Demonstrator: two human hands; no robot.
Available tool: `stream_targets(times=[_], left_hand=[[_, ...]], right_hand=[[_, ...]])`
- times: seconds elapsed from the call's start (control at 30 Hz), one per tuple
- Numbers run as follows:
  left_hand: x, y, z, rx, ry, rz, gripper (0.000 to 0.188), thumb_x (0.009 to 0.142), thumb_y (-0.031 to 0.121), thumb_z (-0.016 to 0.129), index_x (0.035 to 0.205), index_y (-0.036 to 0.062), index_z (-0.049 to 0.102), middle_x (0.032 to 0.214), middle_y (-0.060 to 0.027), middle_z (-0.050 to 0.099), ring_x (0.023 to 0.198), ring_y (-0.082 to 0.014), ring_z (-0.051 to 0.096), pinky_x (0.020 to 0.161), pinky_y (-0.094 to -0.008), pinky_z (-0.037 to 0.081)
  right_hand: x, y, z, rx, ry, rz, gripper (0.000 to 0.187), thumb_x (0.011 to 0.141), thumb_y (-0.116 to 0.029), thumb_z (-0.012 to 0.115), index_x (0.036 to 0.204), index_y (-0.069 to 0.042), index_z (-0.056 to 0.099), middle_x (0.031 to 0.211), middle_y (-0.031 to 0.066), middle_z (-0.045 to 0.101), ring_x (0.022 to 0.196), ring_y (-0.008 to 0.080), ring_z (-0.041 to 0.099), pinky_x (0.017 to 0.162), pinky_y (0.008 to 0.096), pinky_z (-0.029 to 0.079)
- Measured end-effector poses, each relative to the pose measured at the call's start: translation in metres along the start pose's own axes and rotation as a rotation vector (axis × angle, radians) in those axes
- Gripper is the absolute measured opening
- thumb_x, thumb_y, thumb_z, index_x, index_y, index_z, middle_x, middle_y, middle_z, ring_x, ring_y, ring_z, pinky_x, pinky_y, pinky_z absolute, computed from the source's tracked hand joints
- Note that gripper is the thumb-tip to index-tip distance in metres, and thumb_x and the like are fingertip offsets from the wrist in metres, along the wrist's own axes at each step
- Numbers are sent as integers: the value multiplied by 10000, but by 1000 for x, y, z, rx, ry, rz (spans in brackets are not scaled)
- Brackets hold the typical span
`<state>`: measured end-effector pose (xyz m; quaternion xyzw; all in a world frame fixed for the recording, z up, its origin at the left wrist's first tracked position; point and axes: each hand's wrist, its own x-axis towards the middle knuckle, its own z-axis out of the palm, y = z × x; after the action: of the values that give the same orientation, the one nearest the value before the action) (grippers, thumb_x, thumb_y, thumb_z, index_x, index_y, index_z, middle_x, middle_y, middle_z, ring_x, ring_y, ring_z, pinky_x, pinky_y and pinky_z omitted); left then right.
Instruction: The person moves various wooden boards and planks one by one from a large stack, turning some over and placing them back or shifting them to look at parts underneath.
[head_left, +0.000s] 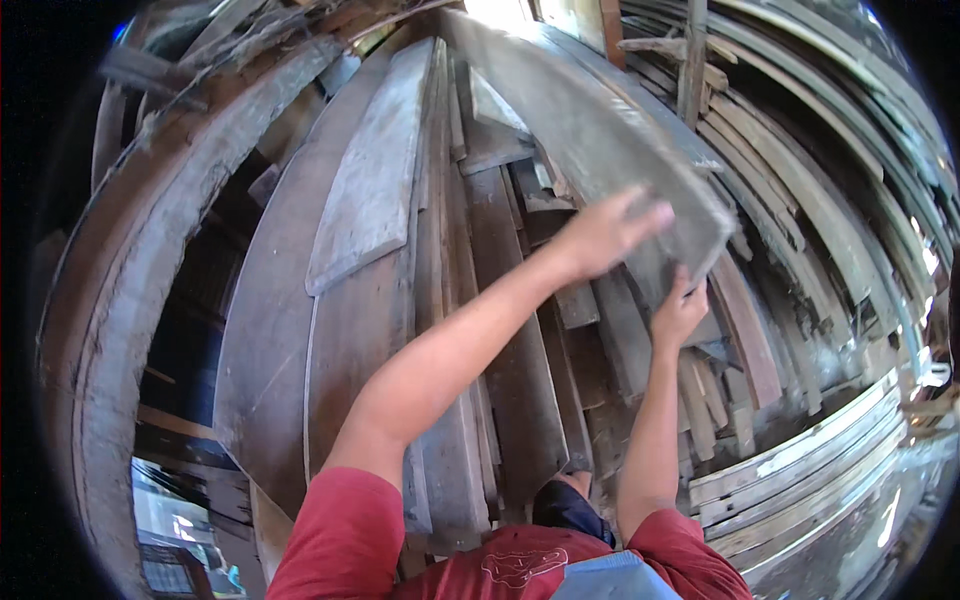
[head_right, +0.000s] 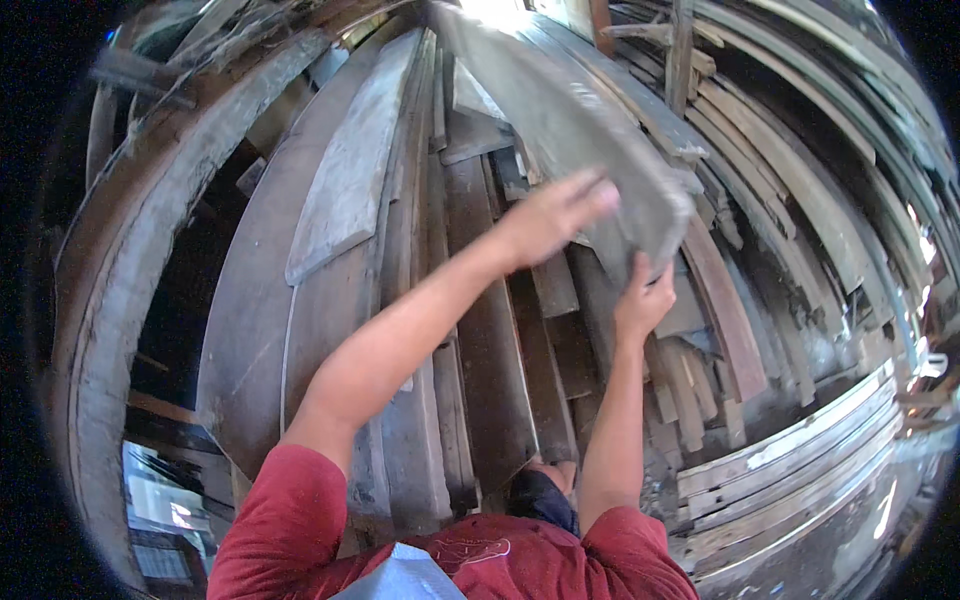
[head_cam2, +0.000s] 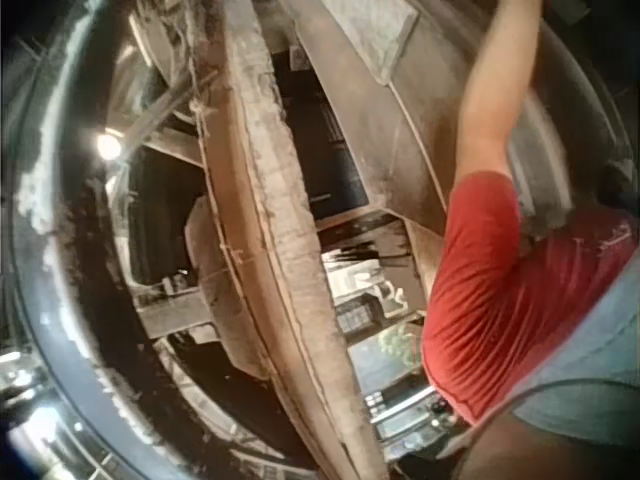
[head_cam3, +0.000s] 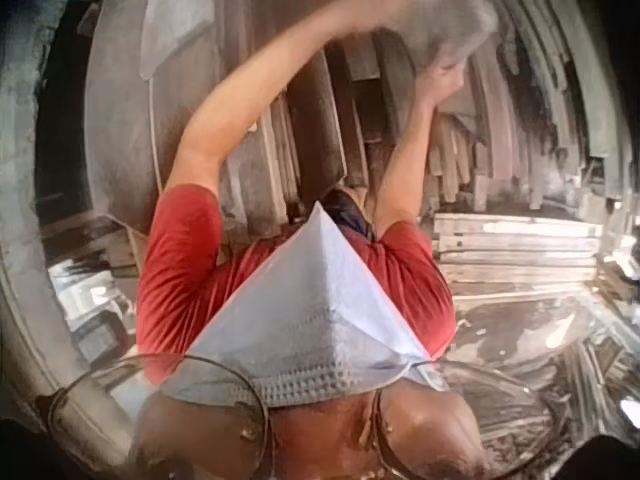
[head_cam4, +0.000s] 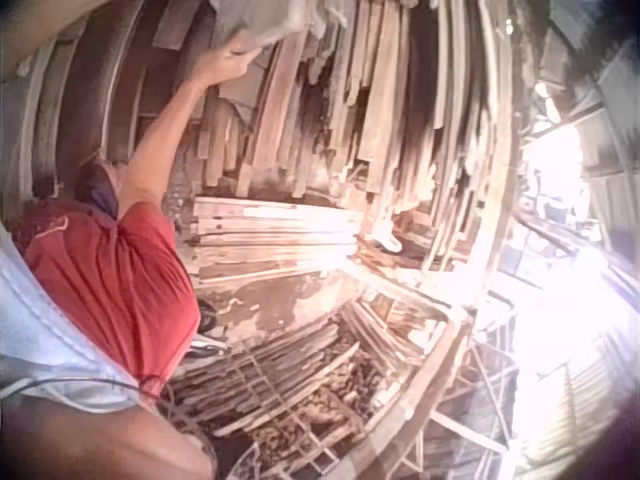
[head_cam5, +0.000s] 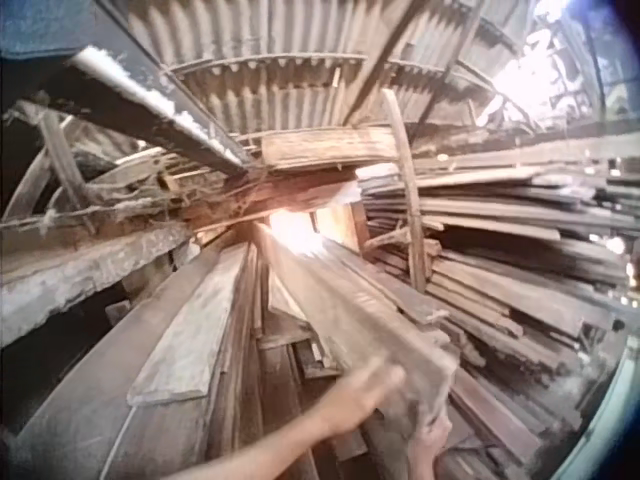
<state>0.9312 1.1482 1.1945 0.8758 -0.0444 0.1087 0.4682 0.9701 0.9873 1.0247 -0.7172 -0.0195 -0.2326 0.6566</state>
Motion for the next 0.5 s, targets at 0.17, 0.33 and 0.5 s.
stream_targets(times=[0.17, 0.33, 0.5], left_hand=[[-87, -34, -15, 514, -339, 26, 840, 1024, 641, 601, 1582, 20, 497, 1710, -270, 325, 1605, -435, 269, 1306, -481, 268], [-178, -87, -68, 872, -326, -163, 885, 1015, 709, 545, 1626, 76, 449, 1713, -241, 337, 1631, -445, 180, 1319, -526, 229], [-201, -103, -78, 808, -242, -330, 933, 1030, 668, 557, 1700, 89, 263, 1691, -248, 376, 1630, -441, 181, 1324, -516, 208]], right_hand=[[47, 31, -18, -35, 66, 231, 814, 1105, -547, 513, 1650, 33, 341, 1634, 341, 420, 1541, 429, 406, 1234, 454, 338], [17, 84, -69, -475, 173, 98, 923, 1068, -672, 476, 1718, -72, 216, 1775, 265, 129, 1651, 428, 105, 1297, 623, 133], [-5, 71, -80, -654, -71, -100, 888, 1049, -657, 531, 1718, -139, 262, 1786, 177, 189, 1660, 405, 88, 1276, 687, 121]])
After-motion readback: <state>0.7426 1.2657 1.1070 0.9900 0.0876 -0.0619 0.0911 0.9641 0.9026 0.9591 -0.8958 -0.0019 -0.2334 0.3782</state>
